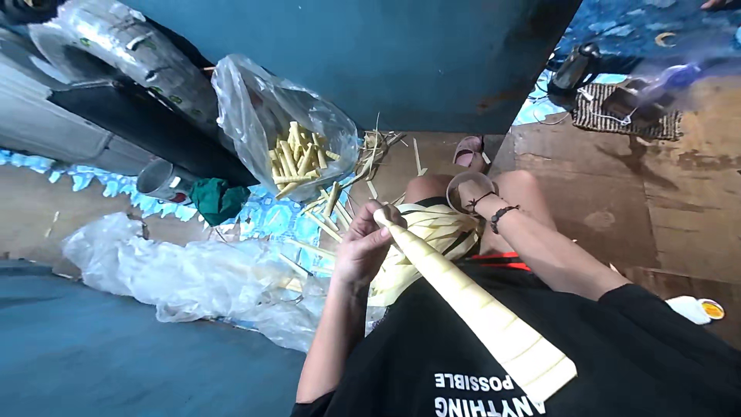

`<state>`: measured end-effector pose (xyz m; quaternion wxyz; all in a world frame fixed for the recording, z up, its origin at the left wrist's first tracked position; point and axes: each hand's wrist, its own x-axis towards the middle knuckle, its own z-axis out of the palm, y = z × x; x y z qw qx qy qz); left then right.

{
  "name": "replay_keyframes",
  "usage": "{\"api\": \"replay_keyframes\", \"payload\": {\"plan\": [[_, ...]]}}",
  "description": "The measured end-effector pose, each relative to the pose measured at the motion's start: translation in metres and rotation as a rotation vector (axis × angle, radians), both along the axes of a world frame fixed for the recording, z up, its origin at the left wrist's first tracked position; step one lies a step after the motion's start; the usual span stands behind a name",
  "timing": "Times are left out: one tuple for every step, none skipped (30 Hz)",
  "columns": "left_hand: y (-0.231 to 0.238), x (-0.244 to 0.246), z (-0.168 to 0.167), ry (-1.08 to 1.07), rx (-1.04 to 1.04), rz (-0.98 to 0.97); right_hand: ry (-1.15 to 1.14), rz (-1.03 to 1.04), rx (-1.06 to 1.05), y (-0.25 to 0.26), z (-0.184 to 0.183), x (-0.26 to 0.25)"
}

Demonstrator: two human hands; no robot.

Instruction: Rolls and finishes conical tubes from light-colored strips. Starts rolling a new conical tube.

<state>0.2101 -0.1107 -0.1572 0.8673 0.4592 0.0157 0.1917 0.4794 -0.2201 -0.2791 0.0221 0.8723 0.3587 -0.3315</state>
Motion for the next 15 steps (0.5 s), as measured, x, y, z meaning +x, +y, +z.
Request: {"api": "replay_keyframes", "payload": {"plan": [[0.0,-0.001,0.0,0.002,0.001,-0.004,0.01,0.007,0.018,0.002,-0.001,0.004],[0.001,-0.001,0.0,0.004,-0.002,-0.009,0.024,0.016,0.041,0.003,0.001,0.008],[0.001,-0.001,-0.001,0.007,-0.006,-0.012,0.034,0.031,0.065,0.003,0.002,0.013],[0.001,-0.001,-0.003,0.011,-0.011,-0.018,0.049,0.038,0.107,0.001,0.003,0.017],[0.001,0.0,-0.004,0.011,-0.021,-0.026,0.062,0.036,0.177,-0.002,0.002,0.022],[0.0,0.001,-0.005,0.008,-0.032,-0.035,0.088,0.022,0.268,-0.005,-0.001,0.026],[0.0,0.003,-0.005,0.0,-0.043,-0.044,0.115,0.002,0.348,-0.01,-0.002,0.03],[-0.001,0.005,-0.006,-0.004,-0.051,-0.056,0.126,-0.019,0.433,-0.015,-0.006,0.034],[-0.002,0.007,-0.007,-0.005,-0.055,-0.066,0.147,-0.05,0.491,-0.019,-0.008,0.037],[-0.003,0.009,-0.008,-0.007,-0.057,-0.076,0.18,-0.087,0.52,-0.024,-0.008,0.039],[-0.004,0.01,-0.009,-0.013,-0.06,-0.084,0.203,-0.113,0.541,-0.028,-0.006,0.039],[-0.004,0.011,-0.009,-0.013,-0.064,-0.091,0.207,-0.13,0.558,-0.032,-0.003,0.038],[-0.005,0.012,-0.009,-0.01,-0.071,-0.096,0.229,-0.155,0.563,-0.036,0.004,0.035],[-0.005,0.012,-0.007,-0.004,-0.078,-0.103,0.265,-0.18,0.556,-0.039,0.012,0.032],[-0.006,0.012,-0.006,0.007,-0.079,-0.11,0.312,-0.209,0.551,-0.041,0.016,0.029]]}}
